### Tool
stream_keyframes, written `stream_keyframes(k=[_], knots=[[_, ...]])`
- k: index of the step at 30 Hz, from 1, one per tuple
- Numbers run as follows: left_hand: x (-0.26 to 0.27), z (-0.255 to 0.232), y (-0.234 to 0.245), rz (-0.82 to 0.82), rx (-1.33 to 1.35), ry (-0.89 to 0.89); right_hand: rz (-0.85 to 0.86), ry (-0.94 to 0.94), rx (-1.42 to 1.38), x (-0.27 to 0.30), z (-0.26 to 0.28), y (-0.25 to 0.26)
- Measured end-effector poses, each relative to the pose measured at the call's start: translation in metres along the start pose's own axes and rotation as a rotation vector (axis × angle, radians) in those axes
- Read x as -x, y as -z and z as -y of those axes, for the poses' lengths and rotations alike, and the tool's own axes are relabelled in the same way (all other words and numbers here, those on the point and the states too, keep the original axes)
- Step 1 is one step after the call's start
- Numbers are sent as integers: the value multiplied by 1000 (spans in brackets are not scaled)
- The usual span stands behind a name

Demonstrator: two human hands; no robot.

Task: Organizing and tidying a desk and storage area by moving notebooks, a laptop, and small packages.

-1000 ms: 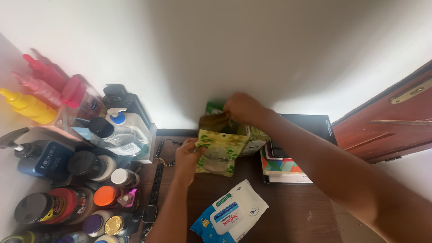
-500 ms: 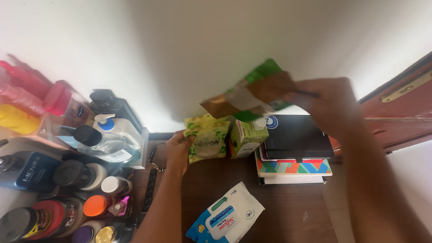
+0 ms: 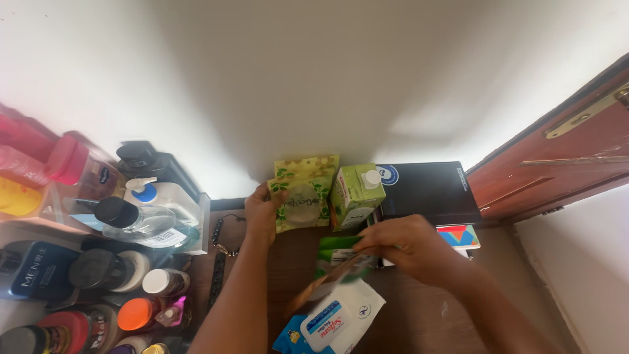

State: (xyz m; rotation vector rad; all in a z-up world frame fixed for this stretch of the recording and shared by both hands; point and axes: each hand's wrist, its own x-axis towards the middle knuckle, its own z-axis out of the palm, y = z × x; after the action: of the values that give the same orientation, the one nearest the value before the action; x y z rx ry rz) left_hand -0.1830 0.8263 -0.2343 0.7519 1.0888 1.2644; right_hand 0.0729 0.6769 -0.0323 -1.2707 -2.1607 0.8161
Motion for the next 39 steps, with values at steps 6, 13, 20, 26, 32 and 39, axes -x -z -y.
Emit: stream_keyframes(k=[6,13,20,26,32,39], knots=[[18,-7,6,37,-191,-23,-21,102,29,-13,-41,-44],[22,25,22,-65,-738,-132,-87,56,74,-9,-66,-63],[43,-5,-3,-91,-1009,-1,-120,-172,-25,3,-69,-64],[43,-4,-5,-163,-990,-112,-133,-192,-42,8,-75,-66],[35,4,-2,-166,-963,-247,-142,-267,-60,6,-67,-62],[22,27,9,-141,-1023,-246,-178,-214,-60,3,-71,-66]])
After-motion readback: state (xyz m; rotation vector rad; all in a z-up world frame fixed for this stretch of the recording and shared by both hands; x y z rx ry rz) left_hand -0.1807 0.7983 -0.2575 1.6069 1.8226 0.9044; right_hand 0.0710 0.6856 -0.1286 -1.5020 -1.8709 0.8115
